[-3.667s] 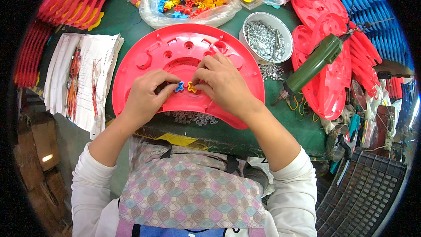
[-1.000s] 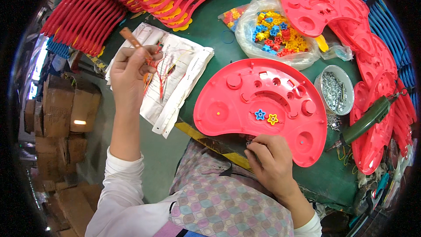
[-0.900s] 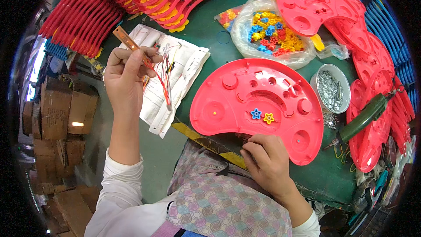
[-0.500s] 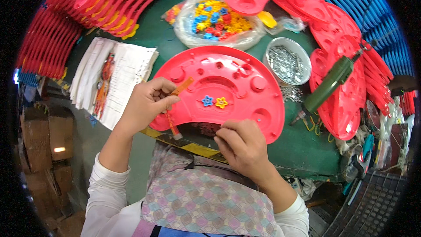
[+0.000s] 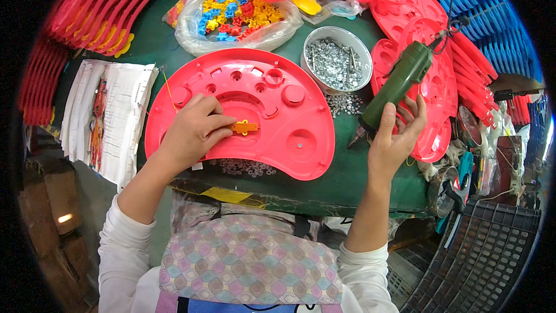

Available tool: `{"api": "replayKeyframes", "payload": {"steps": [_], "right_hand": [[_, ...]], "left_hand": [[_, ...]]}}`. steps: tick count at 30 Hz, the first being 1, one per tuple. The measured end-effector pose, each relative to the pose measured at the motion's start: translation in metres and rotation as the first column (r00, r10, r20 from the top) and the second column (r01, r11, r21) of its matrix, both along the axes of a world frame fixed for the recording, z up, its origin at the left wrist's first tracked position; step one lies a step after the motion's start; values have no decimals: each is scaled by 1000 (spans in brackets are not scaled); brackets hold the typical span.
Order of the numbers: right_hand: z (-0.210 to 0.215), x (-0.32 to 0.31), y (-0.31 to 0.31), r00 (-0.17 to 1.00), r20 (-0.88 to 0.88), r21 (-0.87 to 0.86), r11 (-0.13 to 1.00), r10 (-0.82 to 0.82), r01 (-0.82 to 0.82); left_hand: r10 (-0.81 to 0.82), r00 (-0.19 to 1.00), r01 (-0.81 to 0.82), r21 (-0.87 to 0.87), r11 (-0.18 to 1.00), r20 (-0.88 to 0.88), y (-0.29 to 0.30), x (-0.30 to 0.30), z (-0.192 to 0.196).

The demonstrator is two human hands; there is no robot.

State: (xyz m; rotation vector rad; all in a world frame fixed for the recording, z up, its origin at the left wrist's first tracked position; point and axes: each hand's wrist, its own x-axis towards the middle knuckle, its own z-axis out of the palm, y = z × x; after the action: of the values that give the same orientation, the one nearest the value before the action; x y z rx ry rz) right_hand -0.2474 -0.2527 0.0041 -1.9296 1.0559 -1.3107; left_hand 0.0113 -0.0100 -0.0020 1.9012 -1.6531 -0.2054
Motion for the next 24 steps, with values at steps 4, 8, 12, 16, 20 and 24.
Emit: {"api": "replayKeyframes", "payload": {"steps": [4, 8, 12, 16, 20, 24], "right_hand": [[-10, 9, -13, 994, -76, 49, 996, 76, -73], [-12, 10, -23, 984, -55, -56, 984, 169, -172], [27, -2, -8, 961, 176, 219, 943, 214, -250], [70, 27, 47, 567, 800, 257, 739, 198, -622], [73, 40, 83, 87, 995, 67, 297, 57, -952], [46, 51, 116, 449, 682, 190, 452, 578, -872]], "left_hand": [[7, 1000, -7, 42, 999, 4, -2, -1, 1], [9, 1000, -9, 9, 1000, -9, -2, 0, -2], [34, 999, -34, -15, 999, -16, 0, -2, -5], [80, 997, -80, -30, 996, -15, 2, -6, -8], [126, 992, -127, -58, 990, -14, 3, -16, -9], [60, 998, -60, -103, 993, -8, 2, -16, -9]]}}
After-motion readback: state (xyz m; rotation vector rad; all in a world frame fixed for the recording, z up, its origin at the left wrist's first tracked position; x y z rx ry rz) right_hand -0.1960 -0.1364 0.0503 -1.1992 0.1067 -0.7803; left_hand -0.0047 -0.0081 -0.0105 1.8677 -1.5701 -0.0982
